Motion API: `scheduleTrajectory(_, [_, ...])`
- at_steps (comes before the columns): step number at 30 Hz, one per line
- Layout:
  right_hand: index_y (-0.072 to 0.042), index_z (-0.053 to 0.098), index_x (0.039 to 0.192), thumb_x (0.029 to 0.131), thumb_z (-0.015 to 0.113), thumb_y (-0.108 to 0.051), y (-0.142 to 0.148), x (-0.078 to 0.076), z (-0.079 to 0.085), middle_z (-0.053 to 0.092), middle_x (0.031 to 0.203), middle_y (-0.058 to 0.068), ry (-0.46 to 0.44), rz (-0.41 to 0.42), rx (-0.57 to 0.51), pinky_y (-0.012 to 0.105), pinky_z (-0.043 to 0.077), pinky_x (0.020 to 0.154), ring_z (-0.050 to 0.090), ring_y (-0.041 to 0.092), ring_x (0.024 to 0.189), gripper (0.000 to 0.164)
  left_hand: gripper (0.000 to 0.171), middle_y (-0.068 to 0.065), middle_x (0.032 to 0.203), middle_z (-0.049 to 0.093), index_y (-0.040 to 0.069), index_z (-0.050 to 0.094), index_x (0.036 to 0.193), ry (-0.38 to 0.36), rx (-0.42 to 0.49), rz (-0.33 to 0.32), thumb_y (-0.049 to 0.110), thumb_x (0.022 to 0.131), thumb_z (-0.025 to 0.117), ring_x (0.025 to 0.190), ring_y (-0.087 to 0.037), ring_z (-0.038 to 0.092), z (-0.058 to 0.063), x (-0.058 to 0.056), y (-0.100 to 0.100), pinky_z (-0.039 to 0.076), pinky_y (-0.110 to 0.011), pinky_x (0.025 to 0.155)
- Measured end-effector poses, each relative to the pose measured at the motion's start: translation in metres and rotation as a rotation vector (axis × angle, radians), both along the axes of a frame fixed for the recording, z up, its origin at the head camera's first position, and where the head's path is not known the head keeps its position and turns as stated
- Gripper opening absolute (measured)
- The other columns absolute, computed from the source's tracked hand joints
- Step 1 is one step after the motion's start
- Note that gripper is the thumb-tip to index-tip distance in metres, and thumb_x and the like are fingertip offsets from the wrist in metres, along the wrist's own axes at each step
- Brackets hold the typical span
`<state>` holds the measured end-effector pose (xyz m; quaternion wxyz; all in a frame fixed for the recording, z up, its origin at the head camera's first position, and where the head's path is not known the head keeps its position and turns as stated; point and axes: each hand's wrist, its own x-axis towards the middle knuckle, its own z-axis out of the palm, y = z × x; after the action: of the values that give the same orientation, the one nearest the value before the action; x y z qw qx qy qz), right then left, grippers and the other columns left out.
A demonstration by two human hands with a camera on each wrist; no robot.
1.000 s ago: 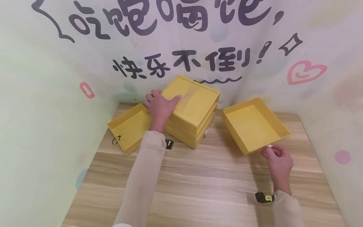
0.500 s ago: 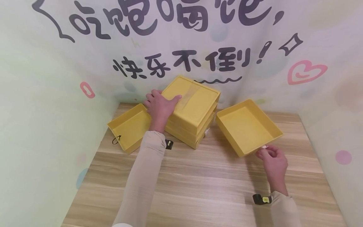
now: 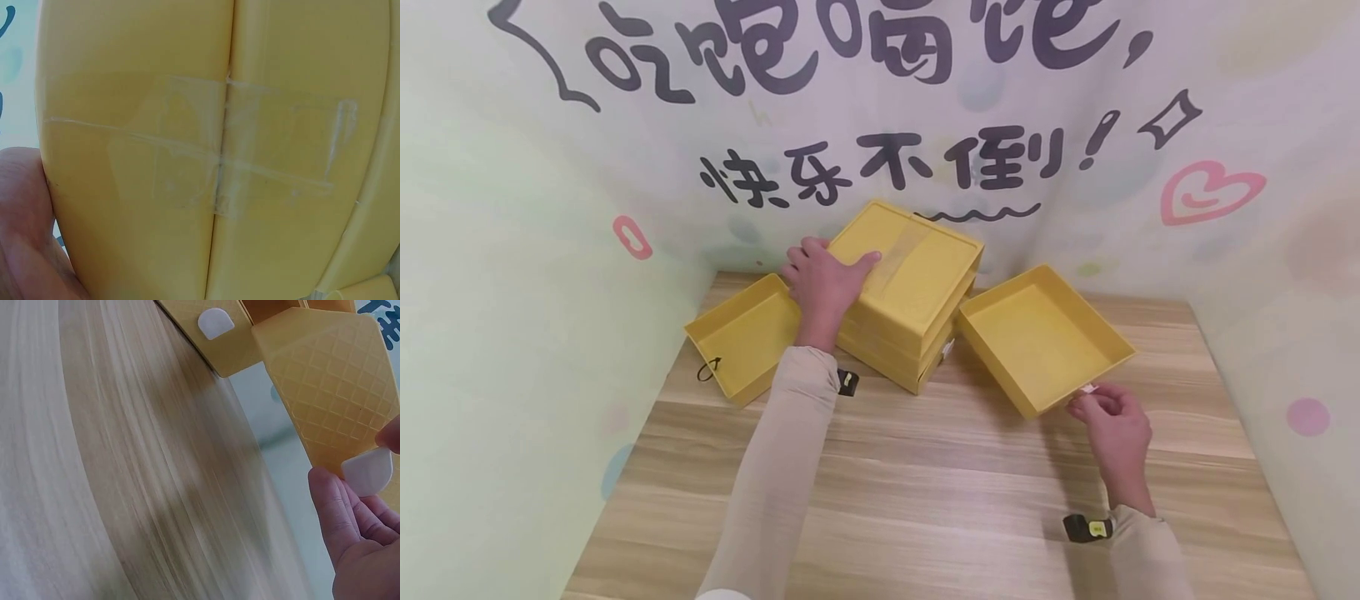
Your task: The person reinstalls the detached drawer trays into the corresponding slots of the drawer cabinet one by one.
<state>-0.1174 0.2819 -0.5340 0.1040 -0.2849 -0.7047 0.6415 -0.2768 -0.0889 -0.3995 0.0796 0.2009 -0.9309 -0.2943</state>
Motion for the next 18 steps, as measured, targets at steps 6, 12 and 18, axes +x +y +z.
scheduleTrajectory(6, [-0.011,0.059,0.112,0.091,0.072,-0.018,-0.0010,0.0001,-0.0021,0.070,0.075,-0.015,-0.012,0.014,0.037,0.012,0.056,0.067,0.072,0.000,0.064,0.026,0.091,-0.015,0.130,0.044,0.014,0.044,0.130,0.014,-0.008,-0.001,0.078,0.072,0.071,0.120,-0.036,0.041,-0.0010,-0.0011,-0.0006,0.048,-0.050,0.092])
scheduleTrajectory(12, [-0.009,0.060,0.113,0.091,0.071,-0.018,-0.0022,0.0019,-0.0004,0.070,0.075,-0.015,-0.007,0.026,0.050,0.010,0.055,0.067,0.073,0.000,0.064,0.026,0.091,-0.015,0.130,0.044,0.014,0.043,0.130,0.017,-0.015,-0.001,0.078,0.072,0.071,0.120,-0.037,0.041,-0.0023,-0.0011,-0.0010,0.048,-0.050,0.092])
scheduleTrajectory(18, [-0.011,0.060,0.110,0.091,0.071,-0.016,-0.0039,0.0027,0.0012,0.071,0.075,-0.014,0.005,0.022,0.042,0.011,0.056,0.068,0.073,0.001,0.063,0.023,0.091,-0.015,0.130,0.043,0.014,0.043,0.130,0.019,-0.016,0.000,0.078,0.071,0.071,0.120,-0.036,0.040,-0.0032,-0.0009,-0.0009,0.047,-0.050,0.092])
